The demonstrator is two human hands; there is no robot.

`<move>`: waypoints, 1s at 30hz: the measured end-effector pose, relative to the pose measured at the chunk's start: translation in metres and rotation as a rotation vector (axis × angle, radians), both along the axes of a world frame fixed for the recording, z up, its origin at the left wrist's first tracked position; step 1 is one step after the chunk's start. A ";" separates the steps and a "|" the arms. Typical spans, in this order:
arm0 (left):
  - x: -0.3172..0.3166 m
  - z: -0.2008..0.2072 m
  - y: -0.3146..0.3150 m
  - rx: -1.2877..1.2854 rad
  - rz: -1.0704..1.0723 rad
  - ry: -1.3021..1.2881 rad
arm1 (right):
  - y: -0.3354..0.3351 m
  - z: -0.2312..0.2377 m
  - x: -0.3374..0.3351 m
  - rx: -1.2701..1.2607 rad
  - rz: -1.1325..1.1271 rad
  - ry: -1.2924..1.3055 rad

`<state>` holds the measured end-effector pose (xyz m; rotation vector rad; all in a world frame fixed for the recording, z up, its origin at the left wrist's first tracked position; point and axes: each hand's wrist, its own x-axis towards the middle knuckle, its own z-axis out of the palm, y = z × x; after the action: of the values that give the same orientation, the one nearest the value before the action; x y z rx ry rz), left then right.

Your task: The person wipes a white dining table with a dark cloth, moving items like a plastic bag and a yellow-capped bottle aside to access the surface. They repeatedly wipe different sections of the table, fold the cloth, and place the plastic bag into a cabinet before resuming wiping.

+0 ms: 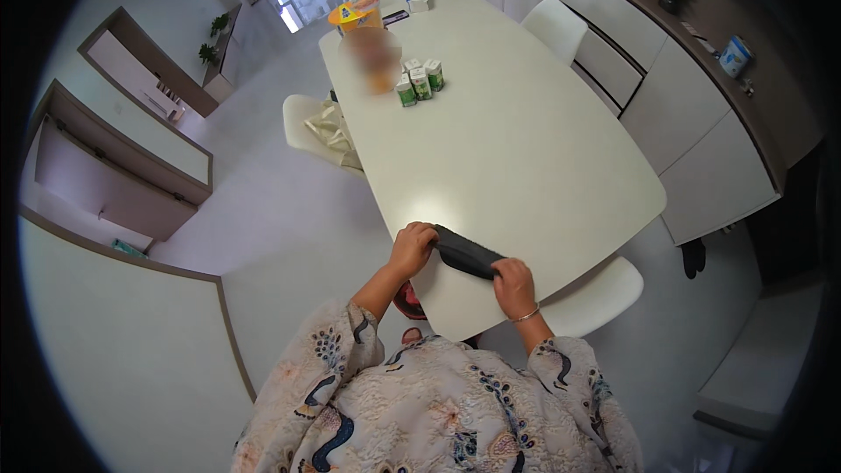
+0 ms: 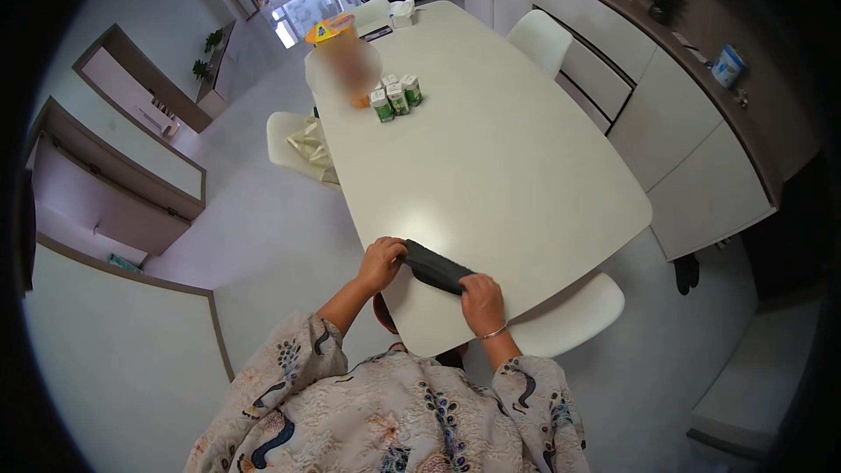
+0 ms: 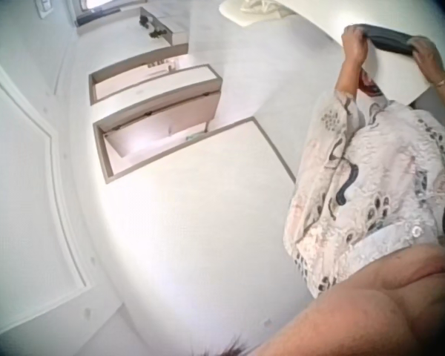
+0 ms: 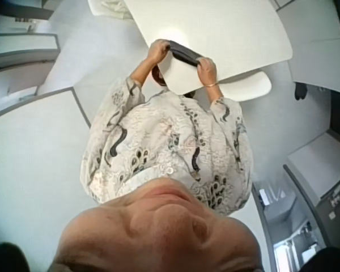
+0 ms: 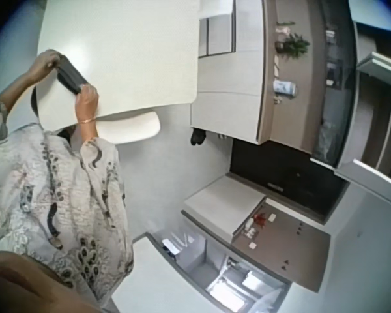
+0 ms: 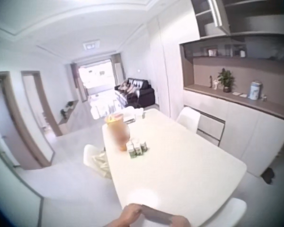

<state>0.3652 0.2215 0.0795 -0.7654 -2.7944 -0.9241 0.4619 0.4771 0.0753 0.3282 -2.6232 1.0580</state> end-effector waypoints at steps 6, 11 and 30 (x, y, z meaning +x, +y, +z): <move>0.034 -0.076 -0.049 -0.086 -0.087 0.016 | -0.040 -0.048 0.054 -0.001 0.091 -0.095; 0.060 -0.029 -0.045 -0.088 -0.032 -0.024 | -0.047 -0.039 0.075 0.033 0.111 -0.061; 0.043 -0.037 -0.055 0.131 -0.093 -0.076 | -0.090 -0.013 0.096 0.108 -0.163 -0.116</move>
<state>0.4082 0.1663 0.0421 -0.8646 -2.7483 -1.1630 0.5584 0.3867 0.0619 0.0758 -2.7611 0.9106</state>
